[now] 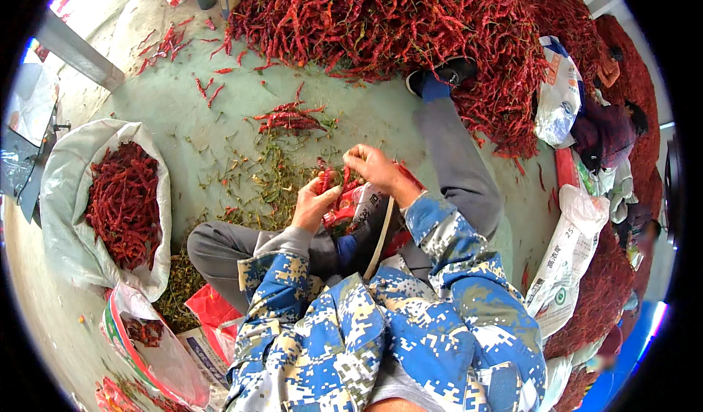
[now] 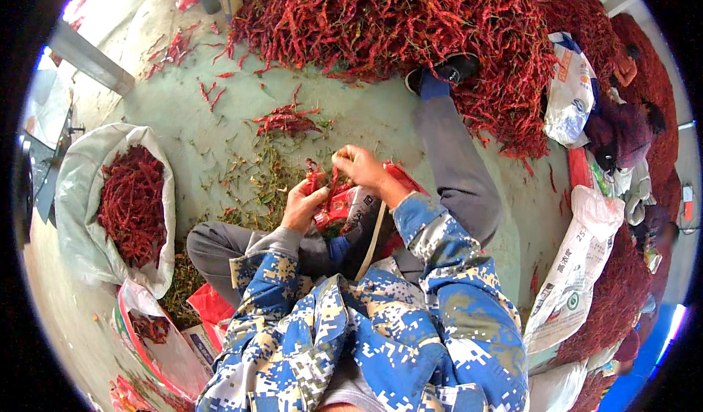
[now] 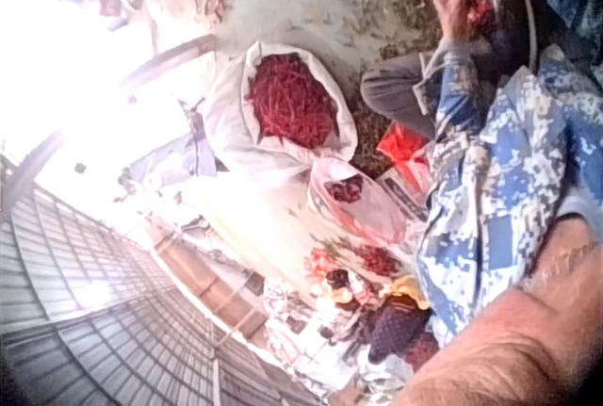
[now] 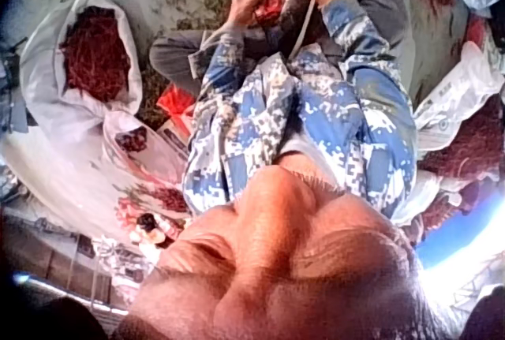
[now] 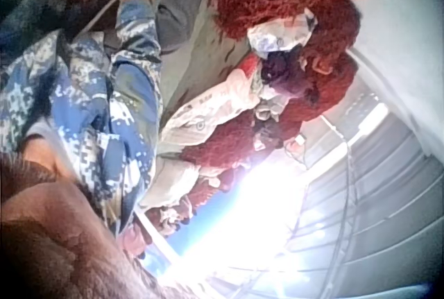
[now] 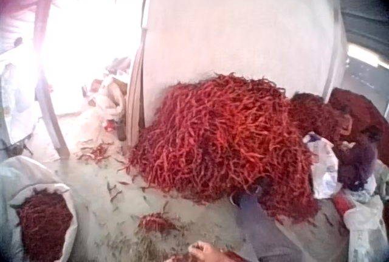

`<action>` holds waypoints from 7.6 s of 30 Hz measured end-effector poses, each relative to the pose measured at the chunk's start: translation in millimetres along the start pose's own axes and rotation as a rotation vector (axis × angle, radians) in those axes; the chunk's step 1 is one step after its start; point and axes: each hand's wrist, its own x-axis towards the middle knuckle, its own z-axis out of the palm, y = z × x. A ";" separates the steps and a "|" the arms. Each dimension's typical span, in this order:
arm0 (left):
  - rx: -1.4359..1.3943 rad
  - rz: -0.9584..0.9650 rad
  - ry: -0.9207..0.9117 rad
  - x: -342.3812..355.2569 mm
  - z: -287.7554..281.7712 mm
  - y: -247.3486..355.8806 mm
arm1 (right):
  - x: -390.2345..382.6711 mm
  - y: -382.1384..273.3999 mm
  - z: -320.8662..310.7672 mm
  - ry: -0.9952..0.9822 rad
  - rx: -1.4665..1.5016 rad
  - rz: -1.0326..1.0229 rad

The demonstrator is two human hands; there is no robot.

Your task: The person sits on the floor and removes stems from dried red chili peppers by hand, placing the de-stemmed peppers into a white sack and discarding the stems onto the floor. The person handles peppers one at a time from a large pile.

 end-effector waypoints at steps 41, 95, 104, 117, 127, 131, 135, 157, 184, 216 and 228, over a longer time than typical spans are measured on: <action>-0.129 -0.018 0.102 -37.9 -43.7 -13.3 | -62.2 7.8 76.5 -0.243 -0.037 0.028; -0.331 0.101 0.093 -4.4 -42.4 -1.3 | -0.8 19.5 93.2 -0.046 0.095 -0.276; -0.161 0.047 0.103 -6.2 -39.5 9.7 | -3.3 -24.8 81.2 0.066 -0.367 -0.383; -0.092 0.132 0.198 10.0 -59.0 10.5 | 165.3 -4.0 86.5 0.382 -0.732 -0.364; -0.497 0.131 0.363 11.1 -60.8 19.4 | 154.4 -4.0 60.8 0.030 -0.979 -0.294; -0.582 0.206 0.378 11.4 -61.2 7.2 | 123.6 9.7 71.8 0.134 -0.914 -0.346; -0.638 0.257 0.391 12.2 -64.4 -1.9 | 128.3 9.9 95.0 0.220 -1.219 -0.316; -0.540 0.181 0.089 6.2 -54.6 4.3 | 15.9 -12.9 82.8 0.042 0.142 -0.123; -0.419 0.085 0.346 15.9 -56.9 9.7 | 107.6 16.0 59.0 0.176 -0.888 -0.311; -0.242 0.208 0.153 8.0 -38.3 3.3 | -3.4 6.0 51.7 -0.133 -0.436 -0.129; -0.553 0.338 0.315 17.7 -46.8 10.0 | 180.9 -25.0 104.5 0.175 -0.832 -0.217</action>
